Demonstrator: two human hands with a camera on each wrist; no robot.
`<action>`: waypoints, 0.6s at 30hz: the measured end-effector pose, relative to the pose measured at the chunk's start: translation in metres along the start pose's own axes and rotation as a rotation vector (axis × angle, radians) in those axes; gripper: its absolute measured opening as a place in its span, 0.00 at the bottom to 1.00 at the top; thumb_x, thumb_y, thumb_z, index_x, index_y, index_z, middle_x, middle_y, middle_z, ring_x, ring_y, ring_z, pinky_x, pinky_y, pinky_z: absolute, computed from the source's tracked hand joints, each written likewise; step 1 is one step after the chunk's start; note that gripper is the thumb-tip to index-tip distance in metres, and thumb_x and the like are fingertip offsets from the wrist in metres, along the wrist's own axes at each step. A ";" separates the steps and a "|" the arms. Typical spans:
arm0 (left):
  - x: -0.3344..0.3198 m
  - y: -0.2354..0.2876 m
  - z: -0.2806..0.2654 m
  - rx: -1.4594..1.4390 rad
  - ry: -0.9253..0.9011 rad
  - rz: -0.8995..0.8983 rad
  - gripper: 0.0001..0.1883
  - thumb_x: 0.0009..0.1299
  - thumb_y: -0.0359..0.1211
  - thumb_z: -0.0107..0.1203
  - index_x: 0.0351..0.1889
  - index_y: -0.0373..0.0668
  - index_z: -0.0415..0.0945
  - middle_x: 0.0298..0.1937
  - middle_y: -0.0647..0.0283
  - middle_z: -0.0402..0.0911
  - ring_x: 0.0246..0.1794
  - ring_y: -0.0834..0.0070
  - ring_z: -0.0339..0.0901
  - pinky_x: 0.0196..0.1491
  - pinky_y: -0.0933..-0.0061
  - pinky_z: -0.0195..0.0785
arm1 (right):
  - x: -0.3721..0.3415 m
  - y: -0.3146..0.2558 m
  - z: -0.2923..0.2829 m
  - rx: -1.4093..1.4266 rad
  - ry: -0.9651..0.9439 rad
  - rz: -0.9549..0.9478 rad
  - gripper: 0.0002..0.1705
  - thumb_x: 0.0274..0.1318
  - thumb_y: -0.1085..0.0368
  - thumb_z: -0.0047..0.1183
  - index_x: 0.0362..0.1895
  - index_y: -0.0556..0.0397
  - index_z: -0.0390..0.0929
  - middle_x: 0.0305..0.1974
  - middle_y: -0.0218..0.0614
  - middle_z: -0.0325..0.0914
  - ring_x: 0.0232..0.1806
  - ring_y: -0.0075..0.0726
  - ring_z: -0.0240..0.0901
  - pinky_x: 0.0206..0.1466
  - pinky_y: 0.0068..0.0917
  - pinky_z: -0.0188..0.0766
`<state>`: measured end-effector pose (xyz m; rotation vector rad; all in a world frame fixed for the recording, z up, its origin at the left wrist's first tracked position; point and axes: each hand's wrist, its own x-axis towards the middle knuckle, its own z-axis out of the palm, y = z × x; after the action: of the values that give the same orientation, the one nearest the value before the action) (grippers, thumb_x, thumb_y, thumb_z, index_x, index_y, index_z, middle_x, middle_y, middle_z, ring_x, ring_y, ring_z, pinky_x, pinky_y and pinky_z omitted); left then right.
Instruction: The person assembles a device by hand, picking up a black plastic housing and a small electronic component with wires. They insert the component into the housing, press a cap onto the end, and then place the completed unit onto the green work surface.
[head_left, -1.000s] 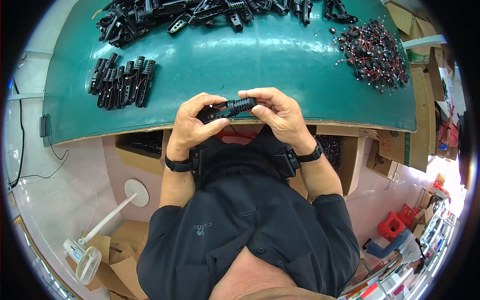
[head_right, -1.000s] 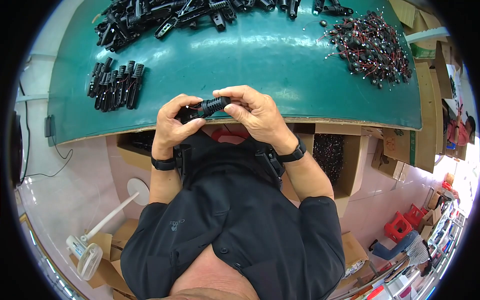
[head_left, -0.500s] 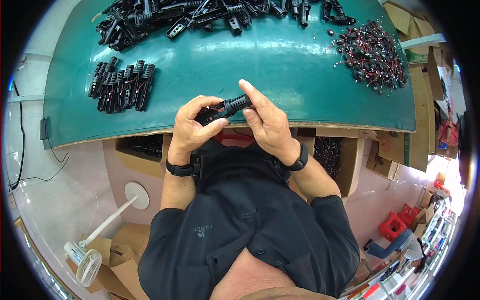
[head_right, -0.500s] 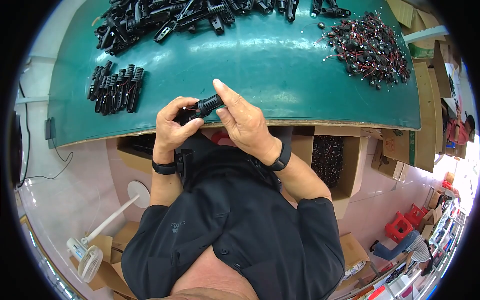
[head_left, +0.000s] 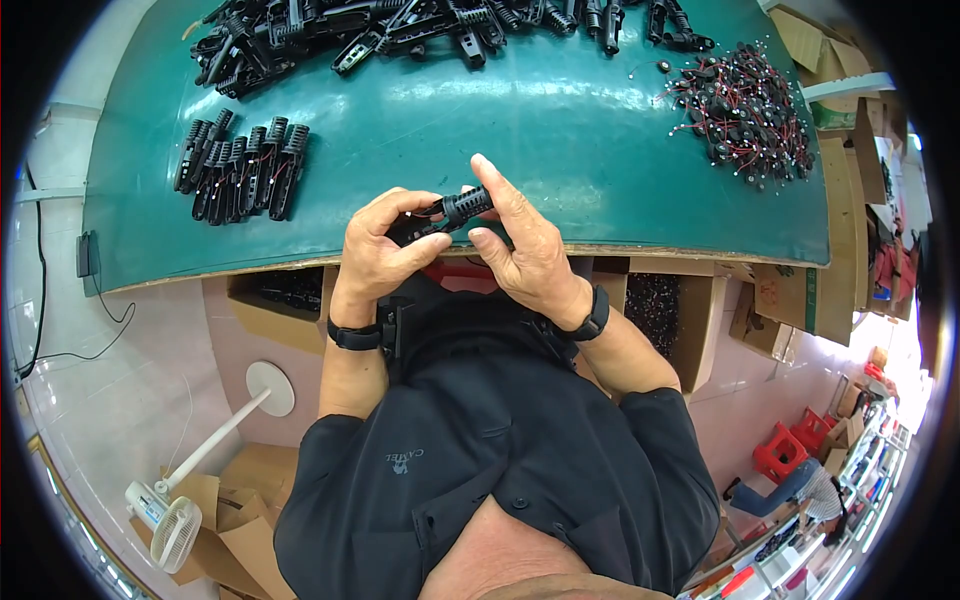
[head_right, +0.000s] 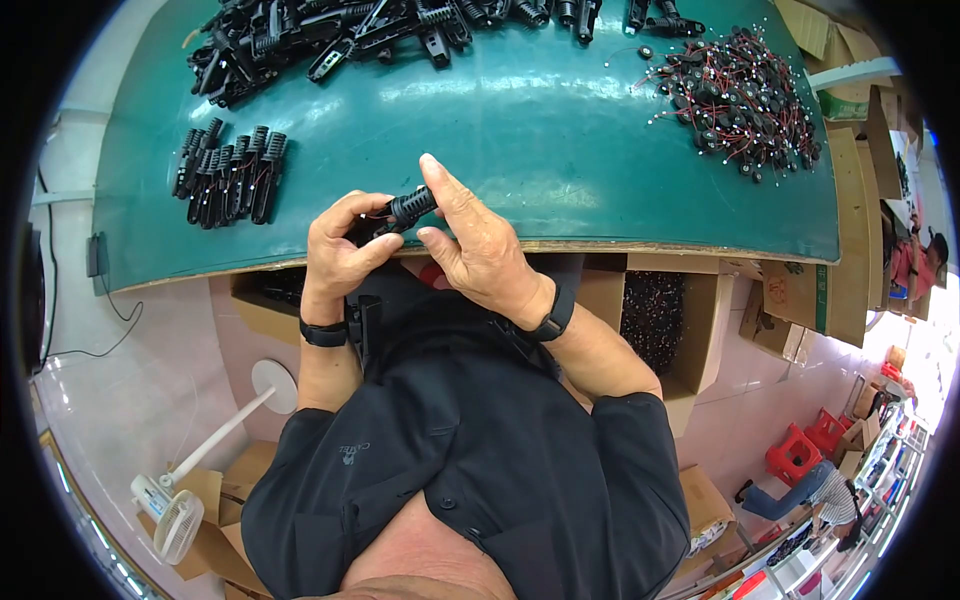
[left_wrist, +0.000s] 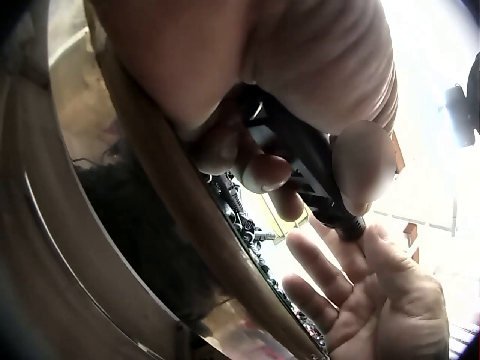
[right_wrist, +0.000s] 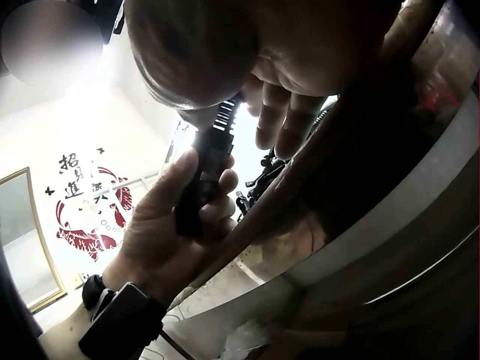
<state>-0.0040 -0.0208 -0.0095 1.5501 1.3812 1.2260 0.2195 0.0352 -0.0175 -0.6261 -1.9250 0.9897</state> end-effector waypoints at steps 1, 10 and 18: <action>0.001 0.000 0.000 -0.006 0.002 -0.006 0.22 0.60 0.28 0.76 0.52 0.35 0.85 0.44 0.63 0.86 0.44 0.75 0.81 0.51 0.74 0.74 | 0.001 0.001 -0.001 -0.017 -0.013 -0.005 0.45 0.66 0.70 0.65 0.83 0.57 0.58 0.79 0.53 0.65 0.68 0.54 0.79 0.61 0.37 0.81; 0.004 0.004 0.005 0.081 -0.016 0.086 0.22 0.58 0.29 0.77 0.51 0.37 0.85 0.39 0.60 0.86 0.39 0.71 0.84 0.43 0.73 0.76 | 0.010 0.002 0.005 0.039 -0.012 -0.046 0.52 0.68 0.54 0.68 0.85 0.59 0.51 0.82 0.54 0.57 0.73 0.56 0.74 0.70 0.44 0.76; 0.001 -0.005 0.008 -0.027 0.067 0.058 0.22 0.58 0.29 0.77 0.51 0.38 0.85 0.40 0.60 0.86 0.38 0.71 0.84 0.42 0.73 0.76 | 0.016 0.003 0.008 0.187 -0.019 -0.017 0.56 0.67 0.52 0.69 0.86 0.59 0.48 0.84 0.55 0.52 0.75 0.61 0.71 0.71 0.47 0.74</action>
<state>0.0024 -0.0186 -0.0168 1.5532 1.3649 1.3377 0.2047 0.0453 -0.0147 -0.4938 -1.8244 1.1527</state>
